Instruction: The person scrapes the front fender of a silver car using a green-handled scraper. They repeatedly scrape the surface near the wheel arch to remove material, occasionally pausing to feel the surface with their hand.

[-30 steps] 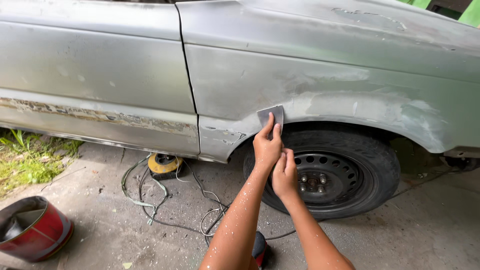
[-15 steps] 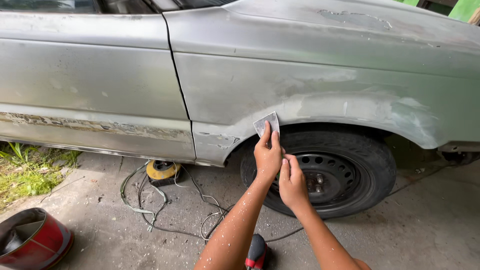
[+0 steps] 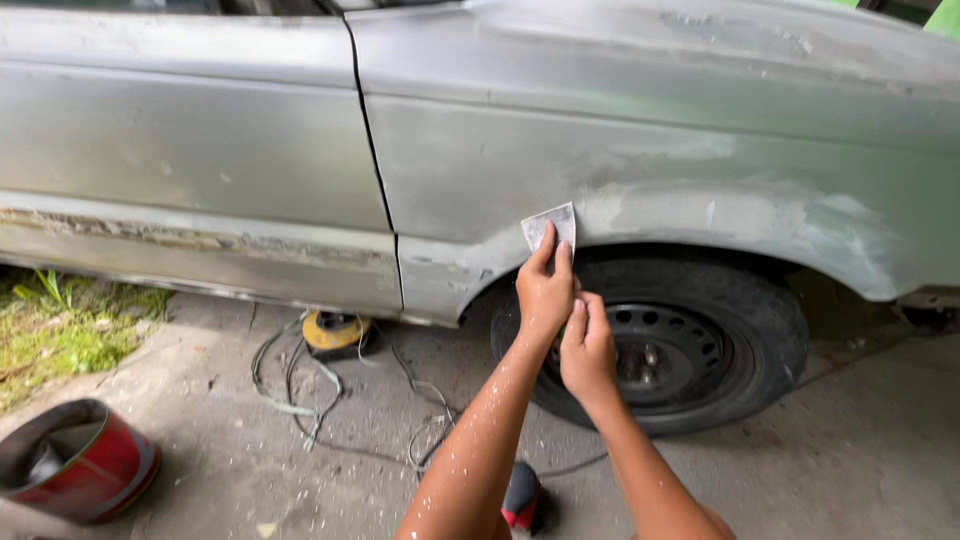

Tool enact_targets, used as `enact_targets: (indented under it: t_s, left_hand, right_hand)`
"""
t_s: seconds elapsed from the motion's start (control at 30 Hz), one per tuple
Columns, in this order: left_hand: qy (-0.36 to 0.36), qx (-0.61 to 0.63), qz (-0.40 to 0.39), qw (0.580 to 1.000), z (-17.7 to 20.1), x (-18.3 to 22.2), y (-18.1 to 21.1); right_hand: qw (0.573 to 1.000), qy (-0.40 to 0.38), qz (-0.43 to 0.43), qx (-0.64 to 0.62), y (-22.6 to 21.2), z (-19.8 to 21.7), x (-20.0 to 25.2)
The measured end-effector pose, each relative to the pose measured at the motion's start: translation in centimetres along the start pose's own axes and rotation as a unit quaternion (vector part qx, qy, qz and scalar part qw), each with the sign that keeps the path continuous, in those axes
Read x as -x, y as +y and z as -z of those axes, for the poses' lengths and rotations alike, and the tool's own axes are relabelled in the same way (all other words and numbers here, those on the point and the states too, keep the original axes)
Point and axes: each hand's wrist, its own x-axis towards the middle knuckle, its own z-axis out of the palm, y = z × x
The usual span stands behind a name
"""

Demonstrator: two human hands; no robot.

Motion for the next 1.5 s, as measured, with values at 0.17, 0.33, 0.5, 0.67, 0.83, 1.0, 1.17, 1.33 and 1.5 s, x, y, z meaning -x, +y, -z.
enact_targets:
  t_s: [0.17,0.33,0.5,0.67,0.83,1.0,1.17,1.33,1.5]
  left_hand:
    - [-0.024,0.016,0.020,0.999,-0.7,1.3,-0.7]
    - [-0.008,-0.006,-0.010,1.000,-0.7,1.0,-0.5]
    - [0.006,-0.013,0.001,1.000,-1.3,-0.3,-0.2]
    - [0.019,-0.018,0.021,0.999,-0.6,2.0,2.3]
    - [0.011,-0.023,0.012,1.000,-0.6,4.1,3.0]
    - [-0.024,-0.019,0.039,0.999,-2.2,4.5,1.8]
    - [-0.012,-0.007,0.031,0.999,-2.8,1.9,2.0]
    - [0.014,0.012,0.008,1.000,-2.1,2.6,4.1]
    - [-0.020,-0.034,0.024,0.999,-1.9,3.6,3.6]
  right_hand:
    - [0.999,-0.022,-0.026,-0.001,0.2,1.6,0.8]
    - [0.999,-0.024,-0.022,0.012,1.8,1.0,-0.3]
    - [0.999,-0.020,-0.022,0.014,2.0,0.4,-1.5]
    - [0.999,-0.026,-0.013,-0.014,2.7,0.8,-1.6]
    - [0.999,-0.046,-0.016,-0.010,1.8,2.9,-0.2]
    - [0.998,-0.030,-0.049,0.032,0.7,5.3,1.4]
    - [0.998,-0.022,-0.041,0.036,1.7,3.9,-1.9]
    - [1.000,-0.009,-0.012,0.011,1.2,3.3,-2.5]
    - [0.999,-0.012,-0.042,-0.023,1.0,3.7,-0.5]
